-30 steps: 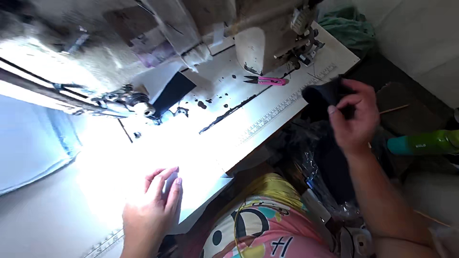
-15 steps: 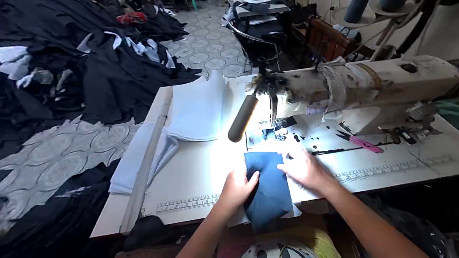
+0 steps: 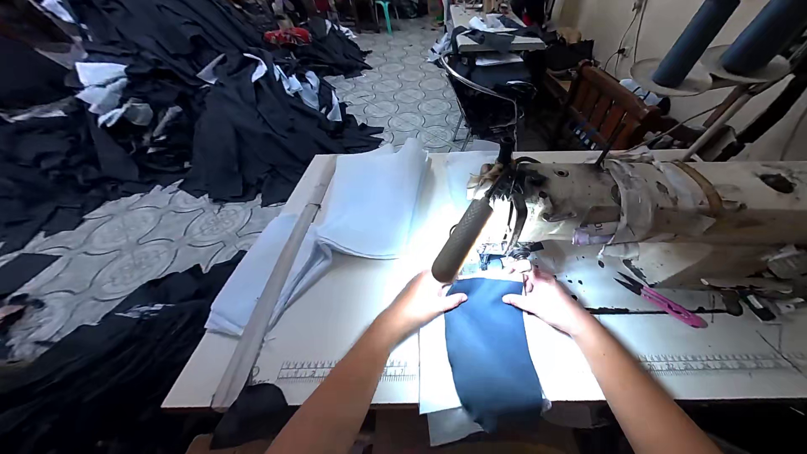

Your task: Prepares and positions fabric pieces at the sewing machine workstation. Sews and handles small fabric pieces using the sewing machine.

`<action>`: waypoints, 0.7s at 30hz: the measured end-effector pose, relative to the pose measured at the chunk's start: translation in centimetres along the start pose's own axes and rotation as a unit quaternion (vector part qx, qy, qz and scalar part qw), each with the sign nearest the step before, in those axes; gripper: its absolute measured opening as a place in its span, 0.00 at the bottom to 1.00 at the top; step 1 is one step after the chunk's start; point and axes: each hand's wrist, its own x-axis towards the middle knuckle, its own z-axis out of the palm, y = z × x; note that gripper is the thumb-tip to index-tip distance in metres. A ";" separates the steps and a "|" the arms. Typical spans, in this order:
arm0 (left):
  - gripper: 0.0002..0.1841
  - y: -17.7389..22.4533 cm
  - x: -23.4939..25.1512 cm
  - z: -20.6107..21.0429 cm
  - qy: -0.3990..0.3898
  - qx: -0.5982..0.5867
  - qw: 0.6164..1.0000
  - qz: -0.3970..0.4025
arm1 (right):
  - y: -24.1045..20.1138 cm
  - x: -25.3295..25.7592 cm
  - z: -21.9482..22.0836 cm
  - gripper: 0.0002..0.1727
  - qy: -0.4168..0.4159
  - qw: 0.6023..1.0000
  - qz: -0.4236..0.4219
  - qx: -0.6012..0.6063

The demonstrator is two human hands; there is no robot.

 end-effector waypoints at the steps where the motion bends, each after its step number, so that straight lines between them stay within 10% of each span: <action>1: 0.21 -0.1 -0.1 0.2 0.013 -0.031 0.999 -0.006 | -0.2 -0.1 0.0 0.42 0.014 0.999 0.030 0.042; 4: 0.19 -0.2 -0.7 0.5 0.048 -0.083 0.995 -0.014 | -0.3 0.1 0.0 0.50 0.031 0.988 0.072 0.134; 21: 0.18 -1.2 -0.3 1.4 0.153 -0.152 0.976 -0.022 | -0.6 0.3 -0.5 0.13 0.043 0.981 0.129 0.139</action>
